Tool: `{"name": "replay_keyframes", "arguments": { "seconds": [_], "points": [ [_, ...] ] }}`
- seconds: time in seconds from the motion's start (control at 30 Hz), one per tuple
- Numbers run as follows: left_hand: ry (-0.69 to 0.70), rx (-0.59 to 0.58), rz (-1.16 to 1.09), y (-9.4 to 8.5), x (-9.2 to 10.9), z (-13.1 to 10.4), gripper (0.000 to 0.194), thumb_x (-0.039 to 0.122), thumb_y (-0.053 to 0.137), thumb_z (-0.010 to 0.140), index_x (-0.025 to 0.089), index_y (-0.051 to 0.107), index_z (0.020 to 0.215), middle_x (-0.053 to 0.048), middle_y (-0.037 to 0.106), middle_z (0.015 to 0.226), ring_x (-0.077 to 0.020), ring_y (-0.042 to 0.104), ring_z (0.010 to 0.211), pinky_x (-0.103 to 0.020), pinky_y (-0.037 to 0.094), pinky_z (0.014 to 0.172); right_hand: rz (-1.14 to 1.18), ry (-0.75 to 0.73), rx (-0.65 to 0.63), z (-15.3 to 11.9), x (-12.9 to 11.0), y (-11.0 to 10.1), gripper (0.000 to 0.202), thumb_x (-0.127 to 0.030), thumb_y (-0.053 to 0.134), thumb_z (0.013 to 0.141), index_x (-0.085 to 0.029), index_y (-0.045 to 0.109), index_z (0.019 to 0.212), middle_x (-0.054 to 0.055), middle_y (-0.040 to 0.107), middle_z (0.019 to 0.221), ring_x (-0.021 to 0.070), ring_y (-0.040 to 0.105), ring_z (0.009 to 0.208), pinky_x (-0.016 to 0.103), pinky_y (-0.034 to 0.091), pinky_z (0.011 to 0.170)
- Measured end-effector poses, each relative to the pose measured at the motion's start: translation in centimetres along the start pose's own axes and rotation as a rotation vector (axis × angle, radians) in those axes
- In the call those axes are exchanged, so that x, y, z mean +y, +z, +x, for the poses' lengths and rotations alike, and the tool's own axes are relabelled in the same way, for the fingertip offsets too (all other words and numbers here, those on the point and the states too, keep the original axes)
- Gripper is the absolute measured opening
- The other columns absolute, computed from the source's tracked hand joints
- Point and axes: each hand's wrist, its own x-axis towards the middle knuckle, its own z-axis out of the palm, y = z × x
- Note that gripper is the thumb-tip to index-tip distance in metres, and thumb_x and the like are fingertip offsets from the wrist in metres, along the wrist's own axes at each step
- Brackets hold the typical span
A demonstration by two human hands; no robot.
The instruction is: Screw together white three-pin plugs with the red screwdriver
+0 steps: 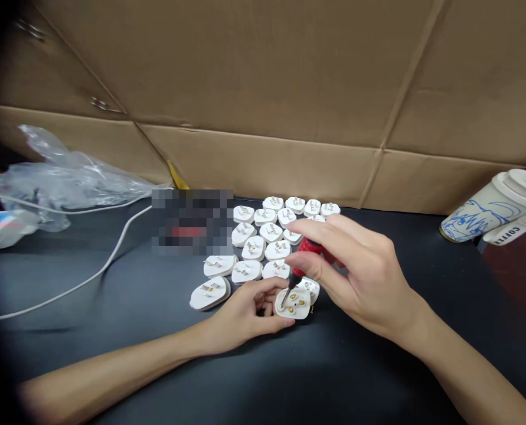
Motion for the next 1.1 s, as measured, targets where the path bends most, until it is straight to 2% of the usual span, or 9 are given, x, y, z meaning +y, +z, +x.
{"name": "replay_keyframes", "arguments": {
  "seconds": [0.13,0.3,0.43,0.5,0.67,0.8,0.87,1.0,1.1],
  "points": [
    [-0.004,0.0,0.011,0.0,-0.1,0.0,0.029,0.029,0.076,0.078,0.016,0.063,0.101,0.007,0.049,0.067,-0.0091,0.043,0.058,-0.022,0.036,0.055,-0.12,-0.034,-0.059,0.1,-0.1,-0.7,0.009,-0.013,0.049,0.098,-0.018,0.055,0.094,-0.005,0.064,0.068,0.0054,0.049,0.045,0.018,0.039,0.047],
    [-0.014,-0.001,-0.001,0.0,0.0,0.1,0.034,0.03,0.076,0.079,0.016,0.062,0.106,0.007,0.048,0.068,-0.0094,0.042,0.059,-0.022,0.036,0.055,-0.112,-0.093,-0.307,0.0,-0.6,-2.2,0.012,-0.013,0.042,0.098,-0.019,0.053,0.098,0.0,0.066,0.083,0.0099,0.061,0.065,0.022,0.045,0.06],
    [-0.003,0.001,0.045,0.0,0.4,0.1,0.032,0.028,0.075,0.078,0.015,0.065,0.105,0.007,0.048,0.066,-0.0098,0.043,0.058,-0.022,0.037,0.056,-0.244,-0.167,-0.229,-0.2,-1.2,-2.1,0.021,-0.018,0.039,0.102,-0.02,0.051,0.084,-0.004,0.059,0.063,0.01,0.053,0.049,0.026,0.035,0.049],
    [0.001,0.011,0.049,0.1,0.4,0.0,0.032,0.028,0.075,0.078,0.015,0.065,0.106,0.007,0.048,0.065,-0.0096,0.042,0.057,-0.022,0.037,0.055,-0.253,-0.168,-0.21,-0.2,-1.3,-2.0,0.023,-0.023,0.04,0.103,-0.02,0.05,0.082,-0.005,0.058,0.06,0.0089,0.051,0.046,0.025,0.034,0.049],
    [0.0,0.035,0.017,0.1,0.0,0.0,0.035,0.029,0.076,0.077,0.015,0.065,0.108,0.007,0.05,0.068,-0.0102,0.044,0.06,-0.023,0.038,0.058,-0.173,-0.116,-0.305,-0.4,-1.1,-2.5,0.012,-0.024,0.043,0.103,-0.019,0.049,0.094,-0.002,0.063,0.077,0.0108,0.057,0.06,0.025,0.04,0.056],
    [-0.002,0.02,0.016,0.1,-0.2,0.0,0.036,0.032,0.077,0.077,0.016,0.065,0.108,0.007,0.05,0.068,-0.0104,0.045,0.06,-0.023,0.039,0.059,-0.161,-0.138,-0.363,-0.3,-0.8,-2.7,0.01,-0.02,0.041,0.102,-0.019,0.05,0.097,0.001,0.06,0.081,0.0136,0.055,0.065,0.026,0.041,0.056],
    [0.009,0.012,0.017,0.0,-0.1,0.0,0.035,0.032,0.077,0.078,0.016,0.065,0.107,0.006,0.051,0.068,-0.0103,0.045,0.06,-0.023,0.04,0.059,-0.178,-0.113,-0.319,-0.1,-0.8,-2.5,0.01,-0.021,0.044,0.101,-0.017,0.053,0.099,0.002,0.059,0.082,0.0134,0.056,0.066,0.026,0.042,0.056],
    [0.038,0.014,0.042,0.1,0.1,-0.2,0.033,0.031,0.075,0.079,0.017,0.065,0.107,0.007,0.049,0.065,-0.0094,0.043,0.057,-0.023,0.04,0.058,-0.221,-0.002,-0.104,0.0,-0.8,-1.6,0.011,-0.024,0.056,0.097,-0.015,0.061,0.102,0.004,0.06,0.087,0.0135,0.059,0.071,0.025,0.046,0.062],
    [0.027,0.021,0.059,0.3,0.2,-0.2,0.032,0.031,0.075,0.079,0.017,0.065,0.106,0.007,0.048,0.063,-0.0094,0.043,0.056,-0.023,0.04,0.057,-0.14,0.088,-0.06,0.0,-0.9,-1.4,0.019,-0.024,0.065,0.092,-0.017,0.063,0.11,0.002,0.06,0.085,0.0128,0.058,0.066,0.025,0.047,0.06]
  ]
}}
